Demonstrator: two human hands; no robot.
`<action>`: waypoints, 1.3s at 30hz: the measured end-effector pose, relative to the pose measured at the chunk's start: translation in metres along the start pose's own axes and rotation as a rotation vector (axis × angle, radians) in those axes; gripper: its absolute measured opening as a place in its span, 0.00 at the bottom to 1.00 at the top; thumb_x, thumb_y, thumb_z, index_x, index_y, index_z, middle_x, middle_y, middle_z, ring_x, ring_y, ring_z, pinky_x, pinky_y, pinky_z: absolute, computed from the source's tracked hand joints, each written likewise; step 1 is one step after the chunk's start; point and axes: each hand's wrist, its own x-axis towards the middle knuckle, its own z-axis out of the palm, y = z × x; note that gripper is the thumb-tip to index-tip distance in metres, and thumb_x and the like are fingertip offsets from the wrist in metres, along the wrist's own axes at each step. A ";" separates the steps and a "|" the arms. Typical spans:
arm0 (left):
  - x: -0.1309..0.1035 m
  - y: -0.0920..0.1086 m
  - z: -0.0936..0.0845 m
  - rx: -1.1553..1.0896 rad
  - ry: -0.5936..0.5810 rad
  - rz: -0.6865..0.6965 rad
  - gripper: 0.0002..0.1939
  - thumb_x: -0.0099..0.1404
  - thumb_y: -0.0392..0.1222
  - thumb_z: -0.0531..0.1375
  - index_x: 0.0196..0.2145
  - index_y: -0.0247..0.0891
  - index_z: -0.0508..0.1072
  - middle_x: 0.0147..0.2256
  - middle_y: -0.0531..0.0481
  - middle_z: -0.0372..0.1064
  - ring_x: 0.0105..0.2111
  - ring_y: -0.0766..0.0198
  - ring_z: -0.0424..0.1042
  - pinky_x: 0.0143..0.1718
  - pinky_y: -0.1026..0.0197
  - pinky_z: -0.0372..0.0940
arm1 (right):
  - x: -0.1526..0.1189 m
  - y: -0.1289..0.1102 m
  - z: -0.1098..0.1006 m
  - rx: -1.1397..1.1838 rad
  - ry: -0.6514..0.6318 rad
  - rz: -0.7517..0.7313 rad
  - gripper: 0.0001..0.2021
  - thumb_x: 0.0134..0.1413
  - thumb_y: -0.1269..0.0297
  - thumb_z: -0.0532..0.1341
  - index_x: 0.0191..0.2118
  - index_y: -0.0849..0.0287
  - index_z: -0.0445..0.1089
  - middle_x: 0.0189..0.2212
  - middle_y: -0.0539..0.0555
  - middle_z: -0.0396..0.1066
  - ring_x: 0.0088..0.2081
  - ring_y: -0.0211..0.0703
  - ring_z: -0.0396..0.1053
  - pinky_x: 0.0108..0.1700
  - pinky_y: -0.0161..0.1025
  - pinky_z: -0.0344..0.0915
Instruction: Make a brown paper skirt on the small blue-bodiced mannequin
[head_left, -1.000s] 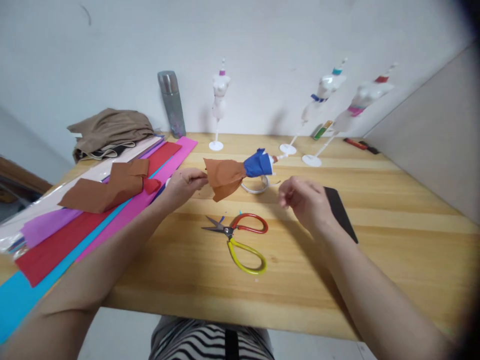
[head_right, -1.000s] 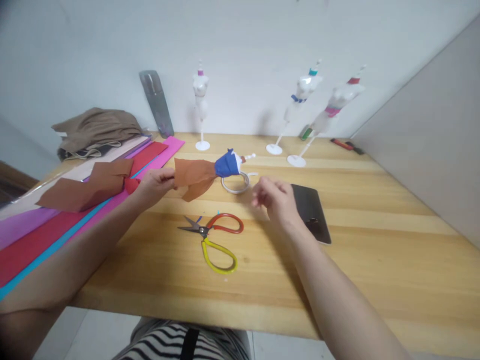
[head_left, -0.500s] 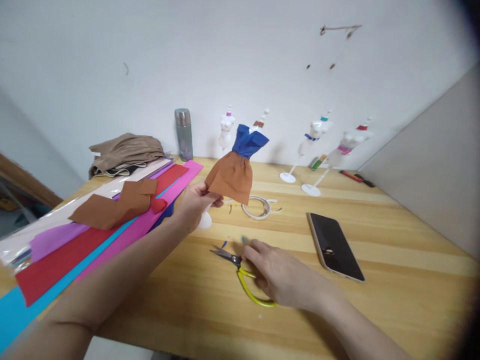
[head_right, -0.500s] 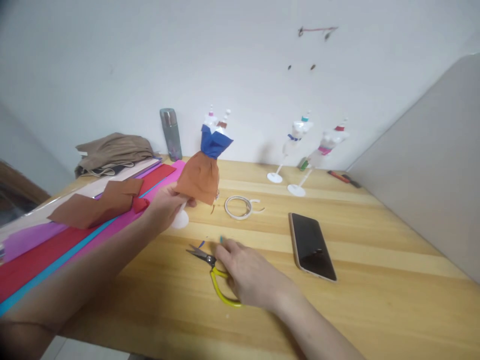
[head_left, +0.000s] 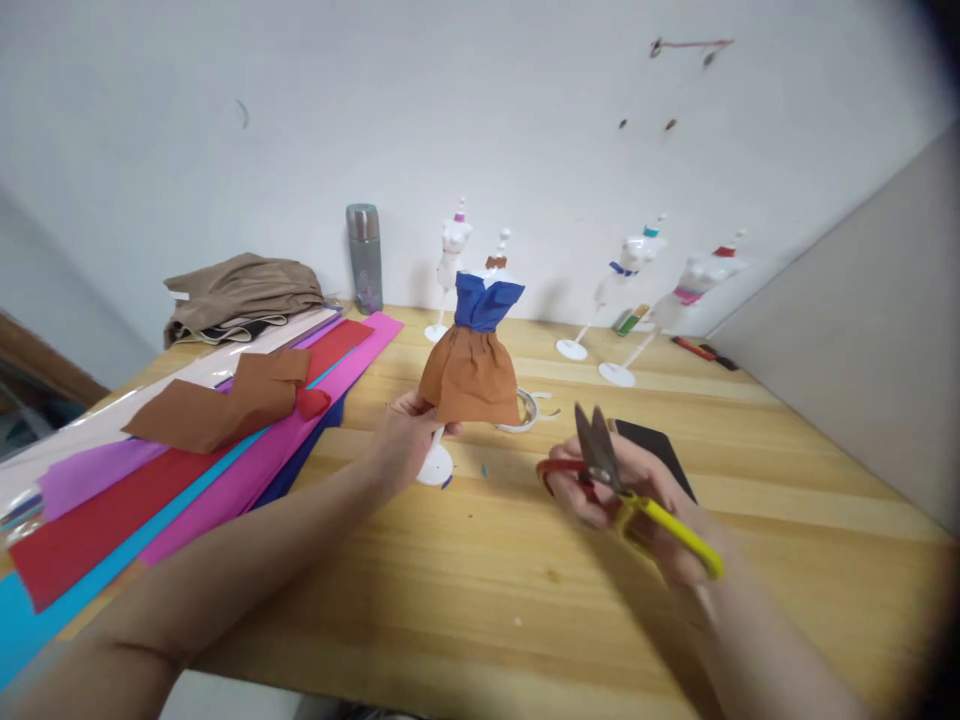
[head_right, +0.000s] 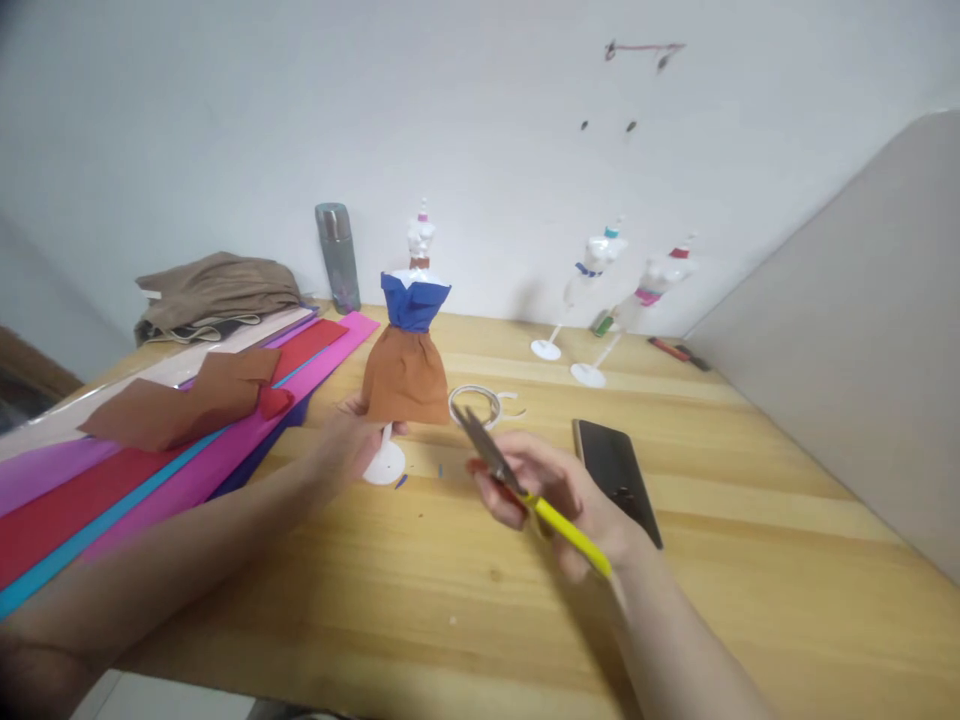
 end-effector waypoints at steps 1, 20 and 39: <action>-0.002 -0.001 0.000 0.003 -0.001 -0.005 0.12 0.38 0.39 0.75 0.22 0.36 0.79 0.21 0.51 0.74 0.22 0.68 0.67 0.29 0.62 0.63 | 0.003 0.001 0.003 0.017 0.041 -0.052 0.39 0.44 0.26 0.68 0.55 0.47 0.71 0.28 0.47 0.60 0.26 0.39 0.52 0.29 0.40 0.48; -0.020 -0.007 0.008 0.063 -0.075 0.003 0.14 0.38 0.40 0.78 0.19 0.38 0.77 0.21 0.52 0.71 0.24 0.66 0.64 0.31 0.60 0.59 | 0.025 0.010 0.032 -0.204 0.263 -0.026 0.37 0.51 0.18 0.52 0.40 0.51 0.62 0.26 0.48 0.59 0.27 0.45 0.58 0.34 0.47 0.57; -0.026 -0.008 0.011 0.127 -0.039 -0.080 0.13 0.39 0.42 0.77 0.20 0.37 0.77 0.20 0.52 0.71 0.23 0.68 0.65 0.30 0.62 0.63 | 0.025 0.004 0.026 -0.286 0.177 -0.091 0.31 0.59 0.25 0.55 0.39 0.51 0.67 0.29 0.50 0.59 0.30 0.46 0.57 0.33 0.45 0.55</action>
